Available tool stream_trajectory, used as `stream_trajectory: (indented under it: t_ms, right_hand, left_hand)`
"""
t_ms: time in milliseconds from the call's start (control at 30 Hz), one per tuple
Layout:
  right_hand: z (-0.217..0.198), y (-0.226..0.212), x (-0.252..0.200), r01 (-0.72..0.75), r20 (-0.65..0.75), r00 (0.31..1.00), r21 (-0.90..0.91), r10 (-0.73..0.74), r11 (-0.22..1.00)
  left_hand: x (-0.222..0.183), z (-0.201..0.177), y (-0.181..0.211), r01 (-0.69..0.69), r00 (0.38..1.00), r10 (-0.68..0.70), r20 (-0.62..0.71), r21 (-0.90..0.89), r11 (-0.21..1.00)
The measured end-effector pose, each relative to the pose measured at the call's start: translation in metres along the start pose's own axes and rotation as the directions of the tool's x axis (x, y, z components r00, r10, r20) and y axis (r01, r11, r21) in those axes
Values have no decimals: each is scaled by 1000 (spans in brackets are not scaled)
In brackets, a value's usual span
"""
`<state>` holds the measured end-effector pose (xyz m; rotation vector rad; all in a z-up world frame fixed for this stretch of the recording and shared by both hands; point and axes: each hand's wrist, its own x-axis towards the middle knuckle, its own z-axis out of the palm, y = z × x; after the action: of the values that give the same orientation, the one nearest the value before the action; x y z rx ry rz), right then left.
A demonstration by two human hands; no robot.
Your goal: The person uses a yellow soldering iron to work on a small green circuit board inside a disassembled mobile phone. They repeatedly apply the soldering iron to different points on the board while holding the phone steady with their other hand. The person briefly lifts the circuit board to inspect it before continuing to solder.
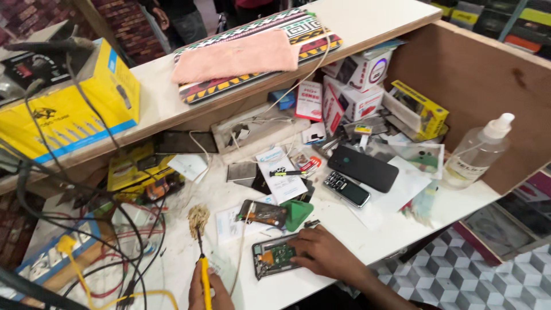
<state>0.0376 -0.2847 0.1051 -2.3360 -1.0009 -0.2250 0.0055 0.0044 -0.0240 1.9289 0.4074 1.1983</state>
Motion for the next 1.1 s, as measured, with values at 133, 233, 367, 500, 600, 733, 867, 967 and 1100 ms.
stream_trajectory:
  t_ms: [133, 233, 367, 500, 600, 733, 867, 967, 1100]
  right_hand:
    - [0, -2, 0, -42, 27, 999, 9, 42, 999]
    - [0, -2, 0, -12, 16, 1000, 14, 11, 1000]
    - [-1, 1, -1, 16, -2, 1000, -6, -16, 1000]
    - [1, 4, -4, -4, 19, 1000, -5, 4, 1000]
    - [3, 6, -4, 0, 14, 1000, -18, 1, 1000]
    - [5, 8, -4, 16, 7, 1000, -35, -16, 999]
    - [7, 9, -6, 8, 10, 1000, -34, -8, 999]
    - [8, 10, -5, 18, 3, 1000, -48, -18, 999]
    - [8, 11, -5, 16, 8, 1000, -42, -16, 999]
  left_hand:
    - [-4, 18, -45, -28, 1000, 27, -10, -132, 991]
    - [-10, 23, -76, 48, 997, -43, 62, -87, 995]
    - [-12, 36, -113, -132, 991, 131, -21, -102, 986]
    - [-3, 44, -144, -154, 988, 155, -3, -72, 985]
    - [2, 53, -156, -190, 981, 187, -59, -57, 980]
    - [2, 61, -161, -156, 980, 140, -141, -112, 981]
    - [-5, 54, -161, -5, 999, -1, -40, -136, 991]
    - [-9, 48, -159, 112, 994, -111, 17, -136, 984]
    - [-4, 46, -162, 172, 984, -162, 76, -170, 970]
